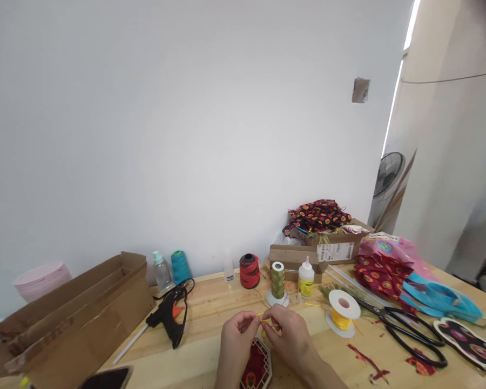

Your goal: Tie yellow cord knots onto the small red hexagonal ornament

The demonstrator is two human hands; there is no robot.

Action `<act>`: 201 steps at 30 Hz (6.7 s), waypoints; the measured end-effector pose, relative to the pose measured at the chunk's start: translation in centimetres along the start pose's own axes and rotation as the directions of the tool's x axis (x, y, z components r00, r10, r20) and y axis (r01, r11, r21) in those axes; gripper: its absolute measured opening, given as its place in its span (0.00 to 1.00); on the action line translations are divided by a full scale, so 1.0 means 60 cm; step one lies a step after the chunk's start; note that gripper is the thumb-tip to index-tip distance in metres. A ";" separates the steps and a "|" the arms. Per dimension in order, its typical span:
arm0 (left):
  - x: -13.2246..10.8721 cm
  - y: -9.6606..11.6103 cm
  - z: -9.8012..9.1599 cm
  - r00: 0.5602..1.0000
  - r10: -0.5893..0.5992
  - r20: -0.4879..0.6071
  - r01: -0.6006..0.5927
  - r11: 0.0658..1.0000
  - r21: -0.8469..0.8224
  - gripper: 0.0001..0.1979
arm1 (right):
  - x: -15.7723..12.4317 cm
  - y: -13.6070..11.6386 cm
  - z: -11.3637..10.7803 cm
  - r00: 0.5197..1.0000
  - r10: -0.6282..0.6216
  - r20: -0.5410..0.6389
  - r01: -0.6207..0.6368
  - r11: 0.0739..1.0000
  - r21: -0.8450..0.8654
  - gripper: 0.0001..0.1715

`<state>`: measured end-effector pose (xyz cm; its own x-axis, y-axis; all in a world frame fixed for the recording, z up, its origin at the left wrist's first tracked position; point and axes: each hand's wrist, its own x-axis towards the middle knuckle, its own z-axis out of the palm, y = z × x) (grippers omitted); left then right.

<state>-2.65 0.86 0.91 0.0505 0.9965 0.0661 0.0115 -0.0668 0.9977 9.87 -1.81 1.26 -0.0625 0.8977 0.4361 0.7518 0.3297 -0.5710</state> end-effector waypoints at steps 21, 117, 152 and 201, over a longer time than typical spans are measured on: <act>-0.003 0.009 0.009 0.998 0.038 0.042 -0.034 0.996 -0.079 0.14 | 0.006 -0.004 -0.002 0.999 -0.002 -0.038 0.009 0.985 0.171 0.18; 0.002 -0.004 0.003 0.993 0.001 0.117 -0.012 0.996 0.086 0.09 | 0.011 0.037 0.013 0.998 -0.004 -0.069 0.029 0.927 0.375 0.09; -0.007 0.004 0.008 0.993 -0.089 0.080 0.098 0.989 -0.110 0.09 | 0.008 0.013 -0.042 0.907 0.099 -0.408 0.096 0.898 0.430 0.08; -0.013 0.015 0.007 0.991 -0.029 0.134 0.035 0.999 -0.041 0.13 | 0.004 0.005 -0.020 0.978 -0.055 -0.203 0.092 0.980 0.177 0.15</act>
<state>-2.27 0.02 1.77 0.1833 0.9825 0.0342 -0.0276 -0.0296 0.9992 10.86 -1.82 2.02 0.0314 0.8002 0.5989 0.6149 0.4569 -0.6427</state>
